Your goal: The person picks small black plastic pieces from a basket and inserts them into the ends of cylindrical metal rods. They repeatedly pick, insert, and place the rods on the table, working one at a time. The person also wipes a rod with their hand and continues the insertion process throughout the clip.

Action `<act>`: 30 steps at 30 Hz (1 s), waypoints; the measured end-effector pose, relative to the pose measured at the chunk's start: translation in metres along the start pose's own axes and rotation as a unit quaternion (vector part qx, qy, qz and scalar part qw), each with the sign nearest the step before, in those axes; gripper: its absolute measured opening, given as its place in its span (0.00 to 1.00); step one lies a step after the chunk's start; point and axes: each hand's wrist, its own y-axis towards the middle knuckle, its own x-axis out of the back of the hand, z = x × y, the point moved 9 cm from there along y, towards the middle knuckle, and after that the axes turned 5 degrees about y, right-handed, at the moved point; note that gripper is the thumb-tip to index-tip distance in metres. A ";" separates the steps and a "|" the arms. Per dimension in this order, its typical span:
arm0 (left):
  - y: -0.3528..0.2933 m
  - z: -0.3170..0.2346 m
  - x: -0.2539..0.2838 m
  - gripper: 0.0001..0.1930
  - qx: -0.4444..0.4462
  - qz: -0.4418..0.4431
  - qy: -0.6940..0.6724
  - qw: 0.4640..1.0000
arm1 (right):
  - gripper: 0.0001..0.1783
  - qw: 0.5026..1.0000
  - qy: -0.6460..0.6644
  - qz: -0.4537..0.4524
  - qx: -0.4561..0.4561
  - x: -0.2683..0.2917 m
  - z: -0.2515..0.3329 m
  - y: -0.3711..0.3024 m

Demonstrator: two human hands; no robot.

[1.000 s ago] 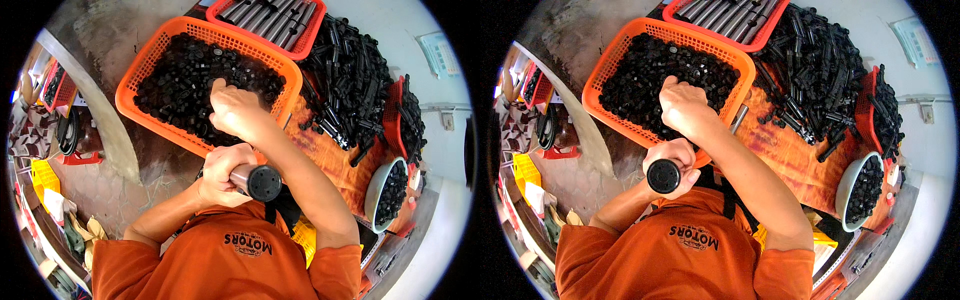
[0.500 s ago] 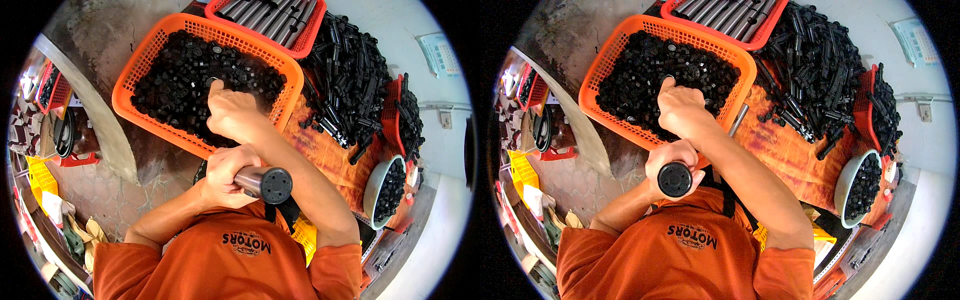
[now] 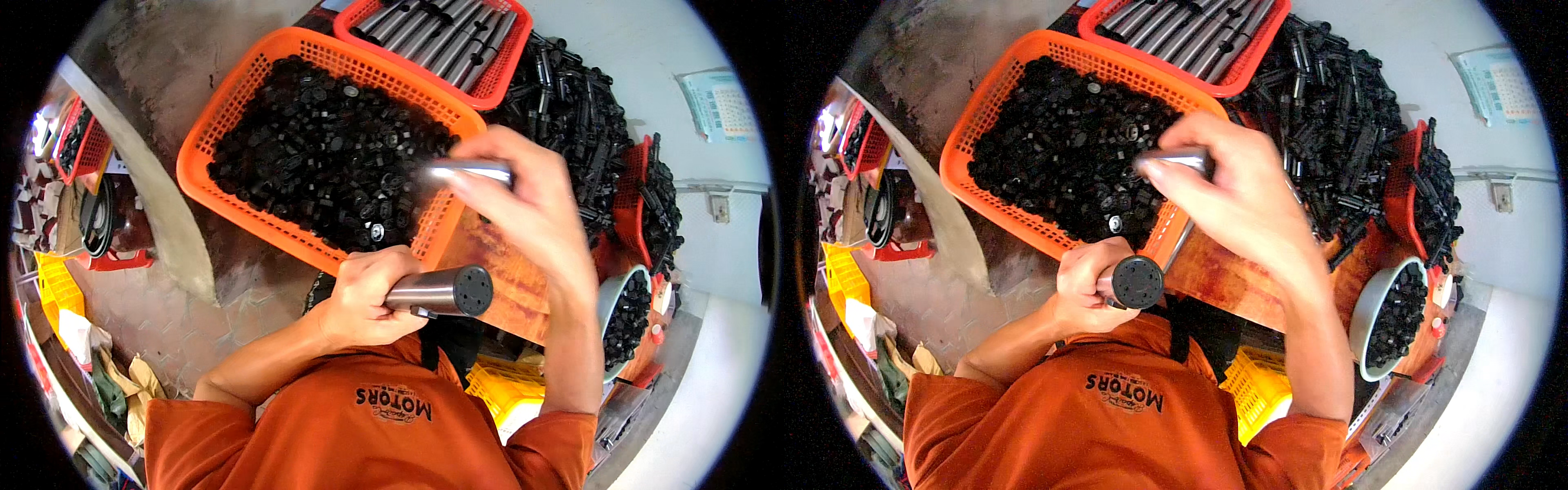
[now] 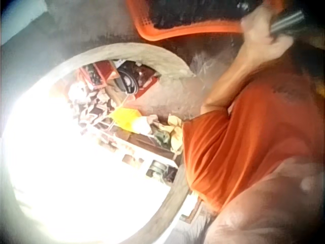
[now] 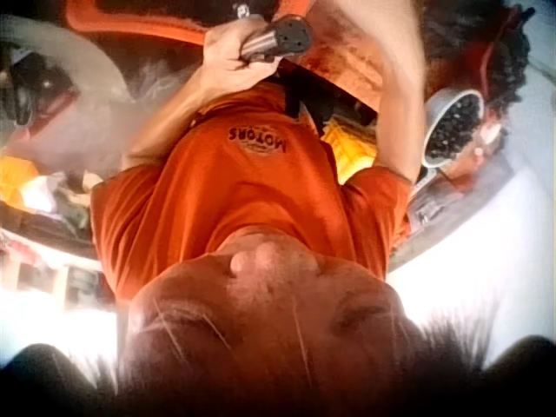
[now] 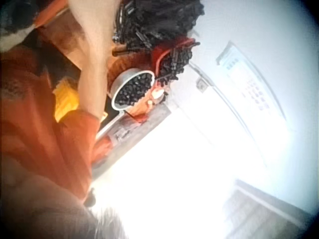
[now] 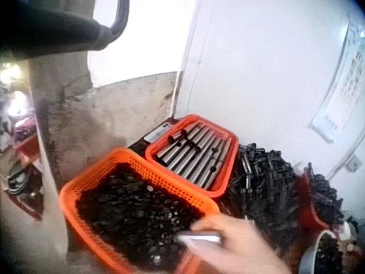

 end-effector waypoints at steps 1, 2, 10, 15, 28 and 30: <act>0.001 0.001 -0.003 0.14 0.009 -0.004 0.003 1.000 | 0.11 0.998 0.052 -0.009 -0.017 0.017 0.007 -0.014; 0.001 0.003 -0.003 0.14 0.027 0.006 0.016 1.000 | 0.11 0.998 0.041 -0.014 -0.046 0.031 0.020 -0.024; 0.008 0.000 -0.013 0.14 0.057 0.045 0.031 0.997 | 0.09 0.986 0.113 -0.011 -0.125 0.058 0.058 -0.072; 0.010 -0.005 -0.015 0.13 0.034 0.048 0.045 0.997 | 0.07 0.991 0.081 -0.018 -0.103 0.055 0.063 -0.071; 0.007 -0.004 -0.018 0.13 0.028 0.045 0.084 0.995 | 0.09 0.997 0.002 -0.007 -0.078 0.052 0.068 -0.074; 0.007 -0.005 -0.018 0.13 0.025 0.047 0.082 0.995 | 0.08 0.999 0.005 0.011 -0.051 0.051 0.069 -0.077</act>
